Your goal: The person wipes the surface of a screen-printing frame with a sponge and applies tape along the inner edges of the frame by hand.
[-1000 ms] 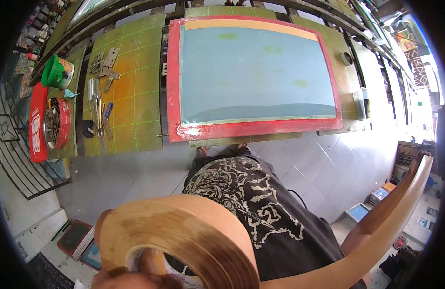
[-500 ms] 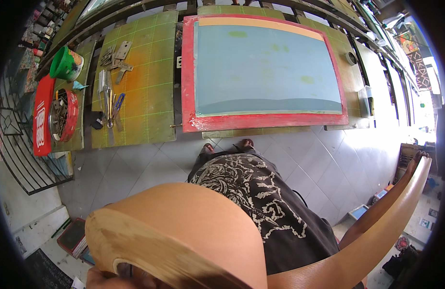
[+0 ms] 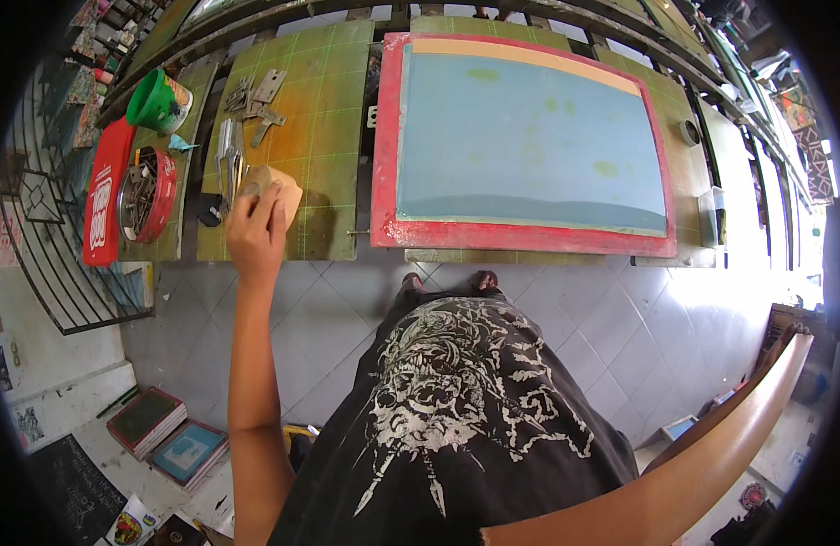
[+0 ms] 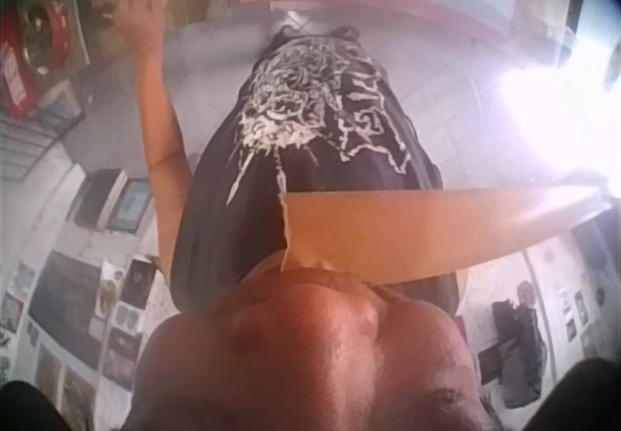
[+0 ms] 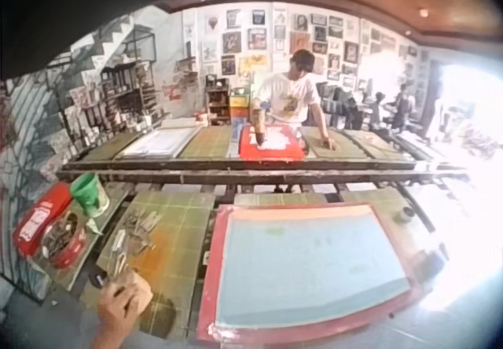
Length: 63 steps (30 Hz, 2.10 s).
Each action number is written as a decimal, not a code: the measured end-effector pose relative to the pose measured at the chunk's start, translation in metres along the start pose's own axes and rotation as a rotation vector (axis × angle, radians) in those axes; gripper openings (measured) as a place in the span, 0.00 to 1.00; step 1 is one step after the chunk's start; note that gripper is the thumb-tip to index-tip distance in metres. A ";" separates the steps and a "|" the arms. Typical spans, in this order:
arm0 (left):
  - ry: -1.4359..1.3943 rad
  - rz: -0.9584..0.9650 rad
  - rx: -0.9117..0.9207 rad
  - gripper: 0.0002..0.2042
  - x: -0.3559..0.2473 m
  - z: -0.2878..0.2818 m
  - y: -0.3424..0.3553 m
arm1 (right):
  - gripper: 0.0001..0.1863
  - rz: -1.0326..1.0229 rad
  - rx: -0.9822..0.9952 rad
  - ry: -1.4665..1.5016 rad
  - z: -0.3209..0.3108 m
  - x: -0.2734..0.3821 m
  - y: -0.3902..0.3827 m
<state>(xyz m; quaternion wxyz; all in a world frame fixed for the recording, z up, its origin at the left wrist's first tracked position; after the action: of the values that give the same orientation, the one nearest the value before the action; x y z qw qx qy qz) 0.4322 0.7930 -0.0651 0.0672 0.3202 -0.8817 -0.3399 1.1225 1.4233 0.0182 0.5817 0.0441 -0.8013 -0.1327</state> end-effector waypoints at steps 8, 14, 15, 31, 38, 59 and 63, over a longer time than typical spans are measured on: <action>0.176 0.007 0.270 0.16 0.029 0.068 -0.073 | 0.11 0.007 0.009 0.003 -0.002 -0.006 0.024; -0.101 -0.174 0.007 0.33 -0.044 0.015 -0.013 | 0.11 0.013 0.012 0.012 -0.002 -0.012 0.040; -0.340 -0.156 -0.086 0.33 -0.080 -0.019 0.014 | 0.11 0.015 0.005 0.012 -0.002 -0.015 0.041; -1.490 0.210 0.023 0.04 -0.252 -0.082 0.089 | 0.11 -0.099 0.173 0.160 0.012 -0.040 0.101; -1.214 -1.001 0.164 0.03 -0.166 0.072 -0.033 | 0.14 0.305 0.603 -0.258 0.211 -0.057 -0.024; -0.621 -0.882 0.382 0.08 -0.114 0.135 -0.045 | 0.07 0.255 0.715 -0.414 0.318 -0.101 -0.039; -0.634 -0.948 0.368 0.08 -0.116 0.139 -0.042 | 0.11 0.284 0.696 -0.395 0.317 -0.108 -0.038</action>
<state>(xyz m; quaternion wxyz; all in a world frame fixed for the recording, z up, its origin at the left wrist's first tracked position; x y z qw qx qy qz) 0.4985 0.9171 -0.1863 -0.4146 0.5683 -0.6641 -0.2533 0.8542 1.4622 -0.1826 0.3800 0.1008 -0.8925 0.2213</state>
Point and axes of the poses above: each hand's wrist, its own y-axis towards the middle knuckle, its own z-axis out of the palm, x = y × z, the point moved 3 cm from there along y, towards the middle knuckle, and after that the axes turned 6 degrees about z, right-handed, at the moved point
